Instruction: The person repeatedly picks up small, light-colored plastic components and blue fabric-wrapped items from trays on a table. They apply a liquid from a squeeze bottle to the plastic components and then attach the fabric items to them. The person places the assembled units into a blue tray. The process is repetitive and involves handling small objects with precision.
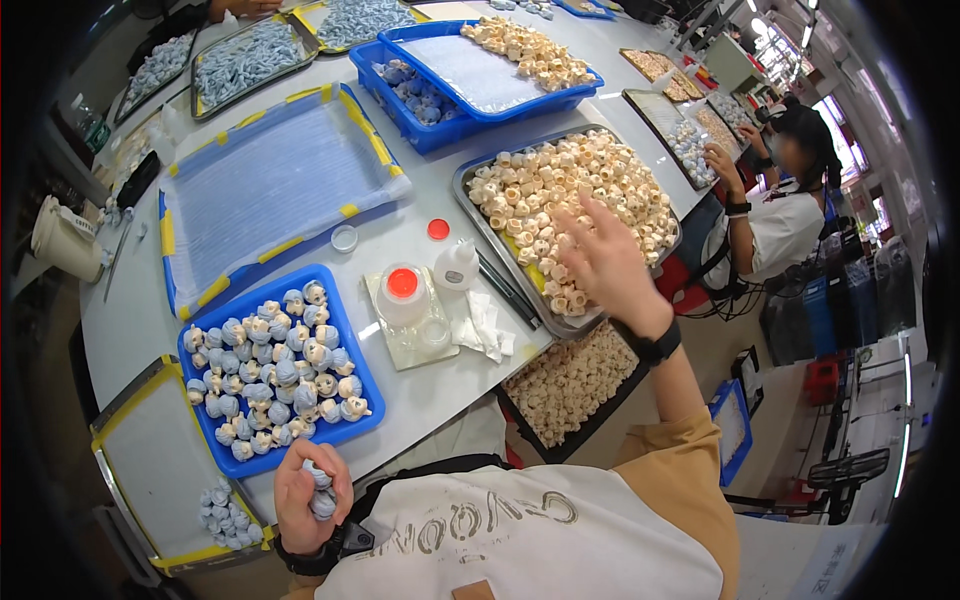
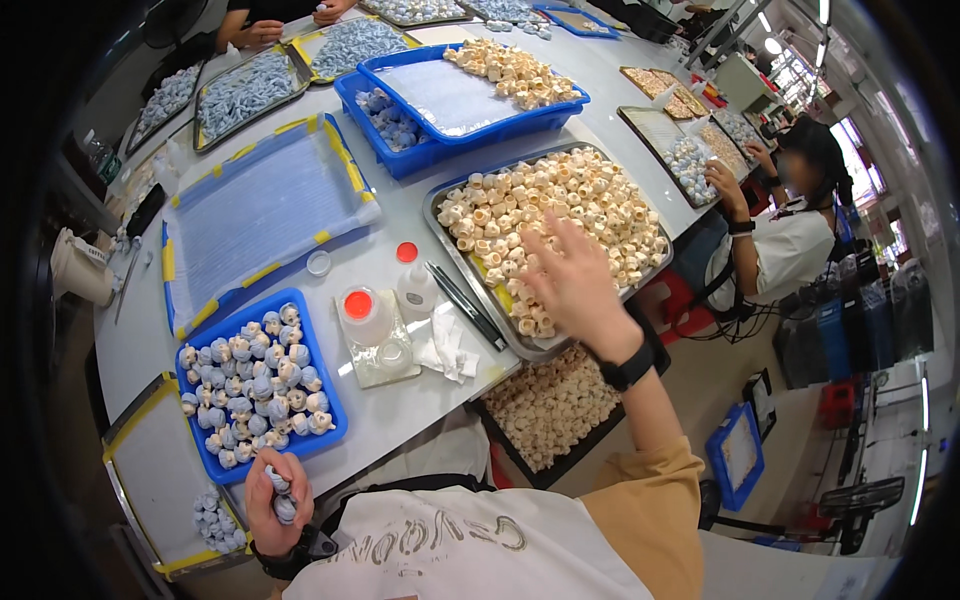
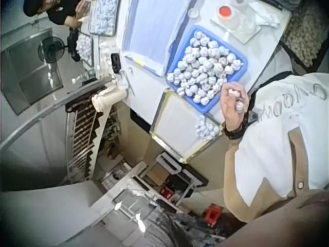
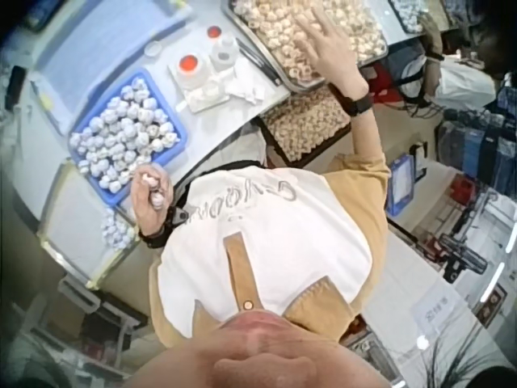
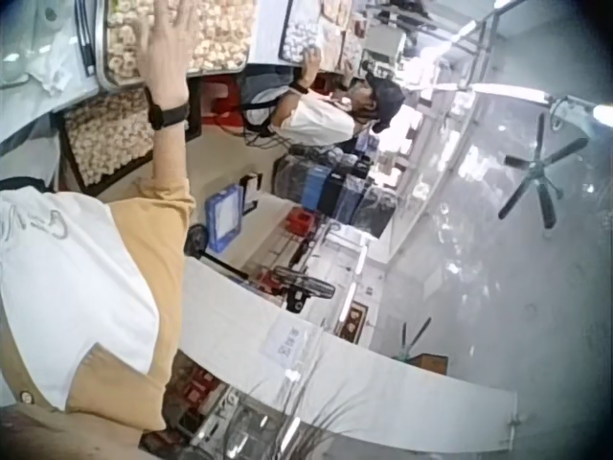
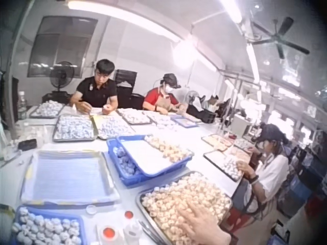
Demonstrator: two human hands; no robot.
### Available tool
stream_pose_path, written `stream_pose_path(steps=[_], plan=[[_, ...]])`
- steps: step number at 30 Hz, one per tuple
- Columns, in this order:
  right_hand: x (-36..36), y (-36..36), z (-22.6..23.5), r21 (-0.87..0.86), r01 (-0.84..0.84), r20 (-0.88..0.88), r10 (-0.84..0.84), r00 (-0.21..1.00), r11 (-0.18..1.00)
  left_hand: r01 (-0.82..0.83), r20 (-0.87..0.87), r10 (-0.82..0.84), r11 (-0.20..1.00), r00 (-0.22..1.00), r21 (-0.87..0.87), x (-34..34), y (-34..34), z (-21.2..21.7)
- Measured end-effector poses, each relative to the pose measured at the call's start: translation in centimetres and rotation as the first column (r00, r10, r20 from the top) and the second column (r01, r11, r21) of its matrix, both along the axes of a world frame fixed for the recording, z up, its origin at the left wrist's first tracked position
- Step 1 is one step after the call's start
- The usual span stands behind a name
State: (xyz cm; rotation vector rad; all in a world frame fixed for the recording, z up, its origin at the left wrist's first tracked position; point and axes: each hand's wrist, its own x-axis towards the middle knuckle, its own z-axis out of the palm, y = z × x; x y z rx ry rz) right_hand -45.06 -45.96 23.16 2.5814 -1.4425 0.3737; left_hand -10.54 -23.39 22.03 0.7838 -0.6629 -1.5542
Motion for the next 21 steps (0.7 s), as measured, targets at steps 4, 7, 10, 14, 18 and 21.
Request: stream_pose_path(steps=[4, 7, 10, 14, 18, 21], plan=[[-4.8, -7.5, 2.2, -0.071, 0.298, 0.053, -0.295, 0.954, 0.952, -0.031, -0.015, 0.032, 0.999, 0.999, 0.009, 0.3, 0.7, 0.1], [-10.5, -12.2, -0.4, 0.218, 0.334, 0.013, -0.344, 0.939, 0.917, -0.020, -0.054, 0.020, 1.000, 0.998, -0.013, 0.2, 0.3, -0.1], [-9.8, -12.1, -0.7, 0.365, 0.243, 0.125, -0.306, 0.944, 0.899, -0.008, -0.056, 0.006, 1.000, 0.998, -0.024, 0.1, 0.1, -0.1], [-7.1, -9.1, -0.2, 0.360, 0.138, 0.119, -0.192, 0.974, 0.923, 0.010, -0.054, -0.010, 1.000, 0.998, 0.008, 0.1, 0.2, -0.1], [-3.7, -5.8, -0.4, 0.349, 0.013, 0.156, -0.072, 0.985, 0.937, 0.033, -0.069, -0.033, 0.999, 0.997, 0.000, -0.1, 0.2, 0.0], [-2.0, -3.1, -0.8, 0.239, 0.016, 0.081, -0.037, 0.996, 0.971, 0.045, -0.071, -0.045, 0.999, 0.996, -0.003, -0.1, 0.0, 0.0]])
